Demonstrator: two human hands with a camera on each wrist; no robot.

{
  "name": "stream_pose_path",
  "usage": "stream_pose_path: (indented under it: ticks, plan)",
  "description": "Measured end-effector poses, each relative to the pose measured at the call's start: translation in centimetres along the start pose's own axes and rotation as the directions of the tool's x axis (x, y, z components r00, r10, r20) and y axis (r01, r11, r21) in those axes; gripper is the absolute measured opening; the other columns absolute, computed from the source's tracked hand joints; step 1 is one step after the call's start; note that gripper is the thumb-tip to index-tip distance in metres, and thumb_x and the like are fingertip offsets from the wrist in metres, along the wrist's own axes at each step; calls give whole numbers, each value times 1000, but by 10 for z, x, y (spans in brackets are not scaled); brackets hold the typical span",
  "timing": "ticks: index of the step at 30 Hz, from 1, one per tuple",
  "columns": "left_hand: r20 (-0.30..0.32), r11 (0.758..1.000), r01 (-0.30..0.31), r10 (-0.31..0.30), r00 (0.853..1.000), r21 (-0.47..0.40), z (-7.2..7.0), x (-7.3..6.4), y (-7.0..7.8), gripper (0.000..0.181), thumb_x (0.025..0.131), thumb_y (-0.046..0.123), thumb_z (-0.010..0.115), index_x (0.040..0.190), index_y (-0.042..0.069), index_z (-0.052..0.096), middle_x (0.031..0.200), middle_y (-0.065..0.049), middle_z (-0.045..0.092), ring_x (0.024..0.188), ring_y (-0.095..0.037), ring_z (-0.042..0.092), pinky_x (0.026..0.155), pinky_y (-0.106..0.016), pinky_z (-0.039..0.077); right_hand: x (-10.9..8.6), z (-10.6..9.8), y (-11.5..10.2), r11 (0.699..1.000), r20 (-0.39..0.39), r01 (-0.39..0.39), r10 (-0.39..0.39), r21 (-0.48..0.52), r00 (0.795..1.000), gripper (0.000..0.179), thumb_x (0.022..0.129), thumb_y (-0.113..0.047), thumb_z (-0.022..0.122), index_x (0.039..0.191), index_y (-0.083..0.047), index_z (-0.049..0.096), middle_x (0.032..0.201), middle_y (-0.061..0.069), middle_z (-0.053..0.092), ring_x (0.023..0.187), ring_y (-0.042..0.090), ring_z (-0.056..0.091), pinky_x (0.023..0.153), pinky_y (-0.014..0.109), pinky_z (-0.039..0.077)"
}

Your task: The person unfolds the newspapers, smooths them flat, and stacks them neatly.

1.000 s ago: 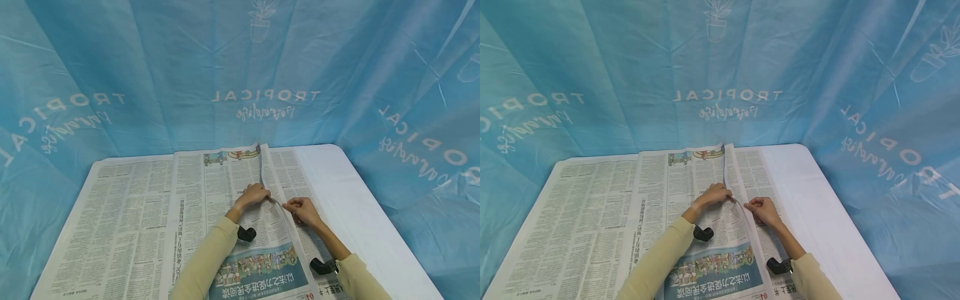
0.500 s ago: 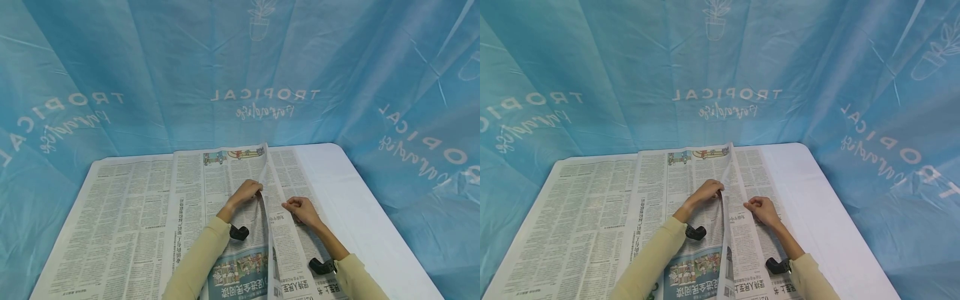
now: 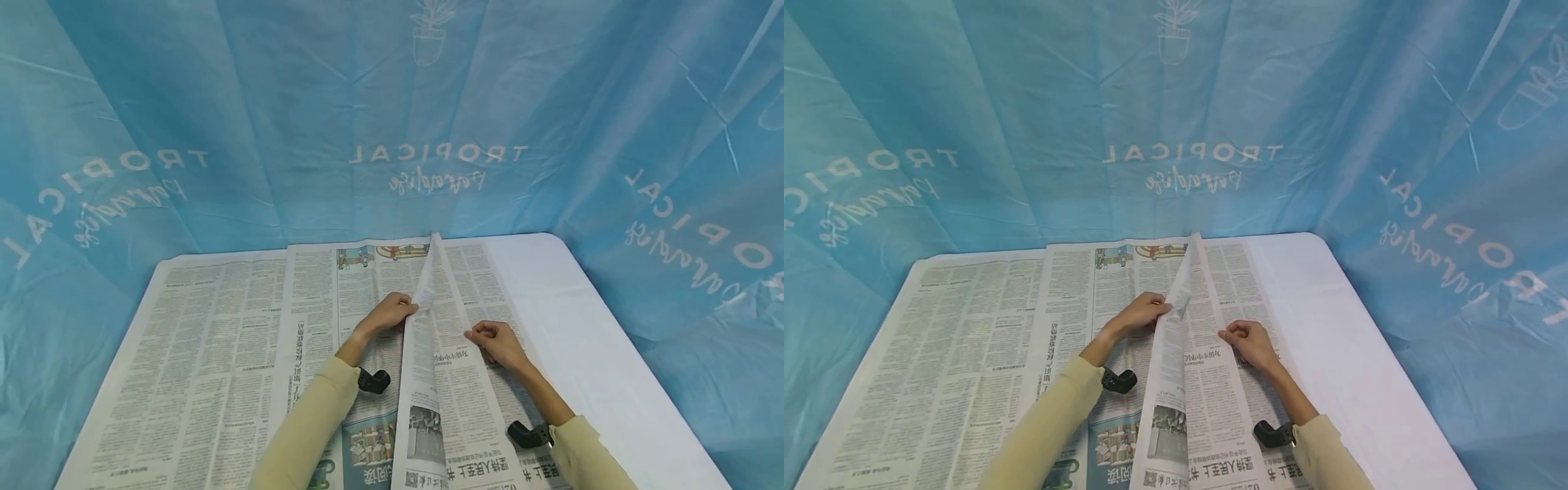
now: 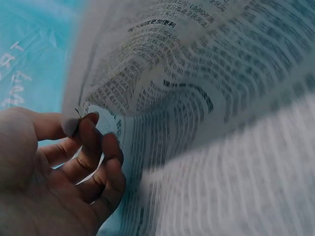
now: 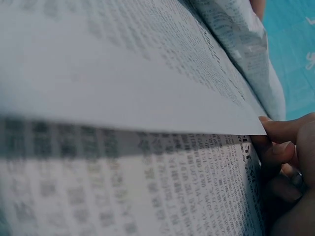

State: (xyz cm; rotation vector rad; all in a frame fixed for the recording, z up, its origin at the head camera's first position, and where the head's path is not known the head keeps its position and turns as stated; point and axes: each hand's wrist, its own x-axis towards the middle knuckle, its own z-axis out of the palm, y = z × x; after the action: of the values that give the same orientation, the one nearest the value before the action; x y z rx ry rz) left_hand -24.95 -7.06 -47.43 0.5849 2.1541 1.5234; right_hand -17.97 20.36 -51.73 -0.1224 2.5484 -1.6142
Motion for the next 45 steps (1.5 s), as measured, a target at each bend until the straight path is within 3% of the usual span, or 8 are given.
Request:
stream_pose_path:
  ticks: [4, 11, 17, 25, 45]
  plan:
    - [-24, 999, 0, 1, 1000, 34, -6, -7, -2, 35, 103, 13, 47, 69, 11, 42, 56, 4, 34, 49, -9, 30, 53, -25, 32, -1, 0, 0, 1000, -7, 28, -28, -3, 1000, 26, 95, -22, 65, 93, 4, 66, 46, -5, 40, 36, 4, 31, 38, 23, 30]
    - [-66, 1000, 13, -12, 998, 22, -18, -17, -3, 31, 103, 15, 48, 72, 9, 45, 52, 5, 31, 45, -9, 26, 49, -25, 29, -1, -1, 1, 999, 3, 39, -39, -8, 999, 29, 96, -23, 64, 95, 5, 66, 47, -5, 38, 36, 3, 30, 37, 22, 28]
    - [-120, 999, 28, -24, 992, 25, -26, -32, -5, 26, 104, 15, 47, 81, 4, 52, 54, 2, 38, 48, -10, 31, 51, -26, 30, 1, -1, 3, 999, 9, 45, -45, -10, 999, 30, 96, -23, 64, 95, 7, 66, 47, -5, 38, 36, 3, 30, 37, 23, 29]
    - [-189, 996, 63, -50, 981, 63, -35, -45, -13, 28, 104, 19, 48, 79, 6, 50, 58, 2, 40, 52, -11, 36, 55, -26, 32, -1, -3, 2, 999, 1, 33, -33, -11, 999, 28, 95, -24, 65, 95, 4, 66, 47, -5, 38, 37, 5, 31, 38, 23, 29]
    - [-218, 992, 87, -65, 974, 96, -66, -81, -33, 29, 105, 16, 45, 78, 4, 48, 51, 6, 28, 46, -8, 26, 51, -25, 28, 2, -1, 3, 999, -11, 15, -15, -30, 1000, 31, 96, -26, 65, 94, 4, 66, 47, -4, 39, 37, 5, 31, 38, 24, 30]
